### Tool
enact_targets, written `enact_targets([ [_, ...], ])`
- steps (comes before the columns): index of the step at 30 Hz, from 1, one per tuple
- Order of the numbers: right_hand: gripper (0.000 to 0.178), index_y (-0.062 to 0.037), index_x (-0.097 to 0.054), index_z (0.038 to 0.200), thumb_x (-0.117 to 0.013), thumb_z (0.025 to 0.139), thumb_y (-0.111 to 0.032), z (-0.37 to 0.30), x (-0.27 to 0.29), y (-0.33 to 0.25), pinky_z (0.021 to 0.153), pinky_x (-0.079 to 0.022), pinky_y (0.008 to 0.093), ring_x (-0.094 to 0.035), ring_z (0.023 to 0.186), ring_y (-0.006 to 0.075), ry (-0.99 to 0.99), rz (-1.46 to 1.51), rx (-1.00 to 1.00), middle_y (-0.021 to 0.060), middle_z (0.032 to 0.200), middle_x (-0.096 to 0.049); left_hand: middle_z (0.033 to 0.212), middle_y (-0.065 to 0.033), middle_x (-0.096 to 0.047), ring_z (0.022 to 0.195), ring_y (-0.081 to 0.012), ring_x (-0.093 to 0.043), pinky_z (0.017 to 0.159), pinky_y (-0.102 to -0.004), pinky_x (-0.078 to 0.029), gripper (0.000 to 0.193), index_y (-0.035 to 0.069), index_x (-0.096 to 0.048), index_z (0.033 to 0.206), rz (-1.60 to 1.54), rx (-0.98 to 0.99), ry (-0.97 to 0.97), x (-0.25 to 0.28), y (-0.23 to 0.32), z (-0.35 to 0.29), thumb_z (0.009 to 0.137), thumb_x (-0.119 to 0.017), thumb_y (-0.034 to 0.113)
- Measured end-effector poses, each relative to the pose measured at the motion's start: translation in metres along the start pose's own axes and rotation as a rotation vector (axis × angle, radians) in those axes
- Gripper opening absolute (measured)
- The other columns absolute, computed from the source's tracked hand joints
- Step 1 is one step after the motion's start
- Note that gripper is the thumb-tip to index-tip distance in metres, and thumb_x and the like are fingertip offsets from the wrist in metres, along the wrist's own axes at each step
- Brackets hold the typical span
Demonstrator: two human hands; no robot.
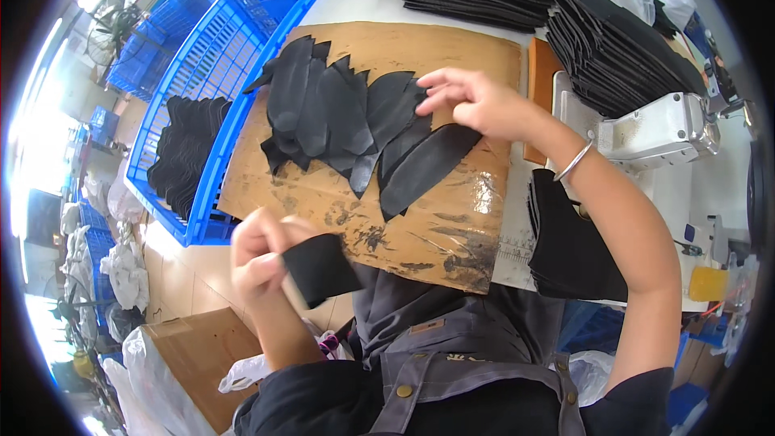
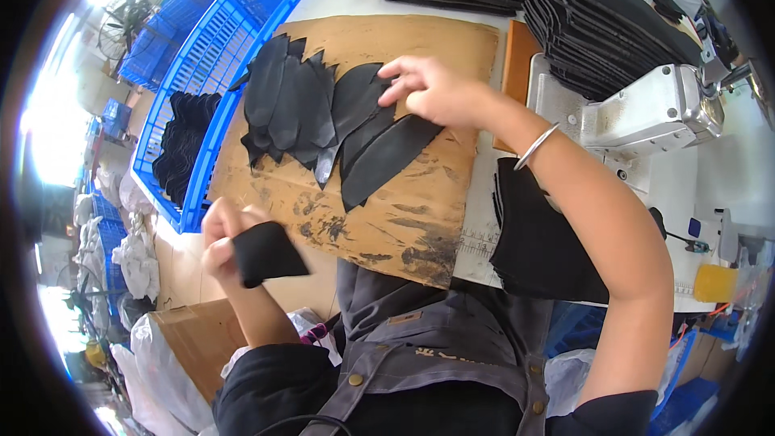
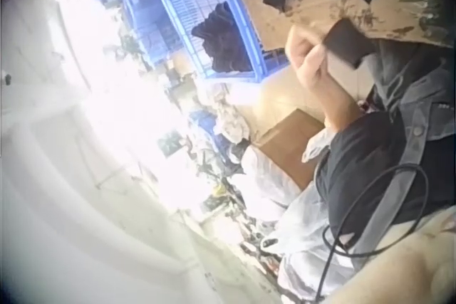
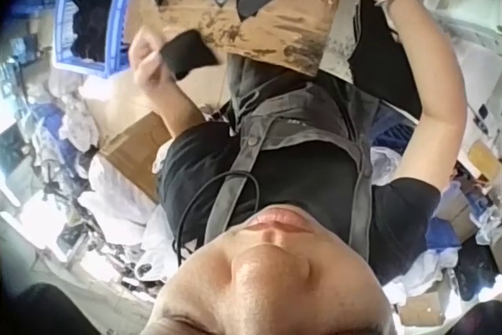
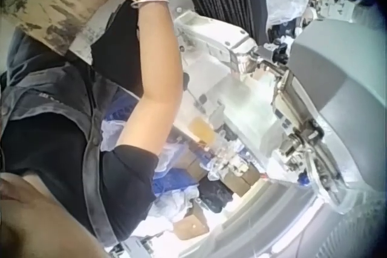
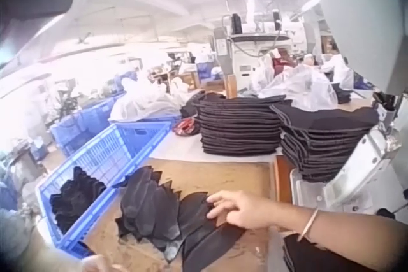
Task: Aligning and layering black fabric and mesh components to assemble a shoe upper at an industrial workstation.
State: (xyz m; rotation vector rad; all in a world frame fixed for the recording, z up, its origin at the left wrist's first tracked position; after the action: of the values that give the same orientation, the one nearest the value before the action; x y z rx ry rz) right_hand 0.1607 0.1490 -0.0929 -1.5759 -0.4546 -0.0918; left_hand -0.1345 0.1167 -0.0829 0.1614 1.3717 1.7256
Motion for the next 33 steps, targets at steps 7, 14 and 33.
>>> enact_targets([
  [7, 0.024, 0.0008, -0.063, 0.111, -0.054, 0.095, -0.014, -0.054, -0.021, -0.045, 0.090, -0.048, 0.0294, -0.062, 0.098, 0.0141, -0.124, 0.297, 0.202, 0.0090, 0.104, -0.066, 0.109, -0.0280, -0.062, 0.097, -0.0249, -0.063, 0.086, -0.0335, -0.048, 0.017, 0.002, -0.046, 0.094, -0.334, 0.198, -0.081, -0.052, -0.055, 0.037, 0.093, -0.056, 0.016],
  [14, 0.018, 0.0002, -0.062, 0.105, -0.067, 0.089, -0.005, -0.143, -0.037, -0.032, 0.084, -0.051, 0.0254, -0.064, 0.093, 0.0134, -0.059, 0.756, -0.092, 0.0089, 0.101, -0.067, 0.090, -0.0104, -0.061, 0.078, -0.0099, -0.056, 0.069, -0.0221, -0.044, 0.015, 0.004, -0.044, 0.095, -0.417, 0.285, -0.098, -0.097, -0.080, 0.055, 0.095, -0.055, 0.015],
  [33, 0.034, -0.0014, -0.055, 0.114, -0.070, 0.084, -0.002, -0.253, -0.019, 0.001, 0.070, -0.044, 0.0191, -0.055, 0.078, 0.0043, 0.262, 1.035, -0.111, -0.0016, 0.085, -0.058, 0.082, 0.0010, -0.056, 0.069, -0.0038, -0.050, 0.060, -0.0164, -0.036, 0.014, 0.006, -0.048, 0.102, -0.264, 0.524, -0.199, -0.203, -0.127, 0.051, 0.097, -0.057, 0.016],
])
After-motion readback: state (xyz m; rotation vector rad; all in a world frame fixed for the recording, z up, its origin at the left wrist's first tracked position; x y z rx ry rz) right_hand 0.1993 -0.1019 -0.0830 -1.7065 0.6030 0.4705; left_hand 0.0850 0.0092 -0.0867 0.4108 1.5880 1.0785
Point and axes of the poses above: each hand's wrist, its own z-axis towards the middle knuckle, its own x-axis out of the back of the hand, y = z × x, the point moved 6 cm from there along z, towards the middle knuckle
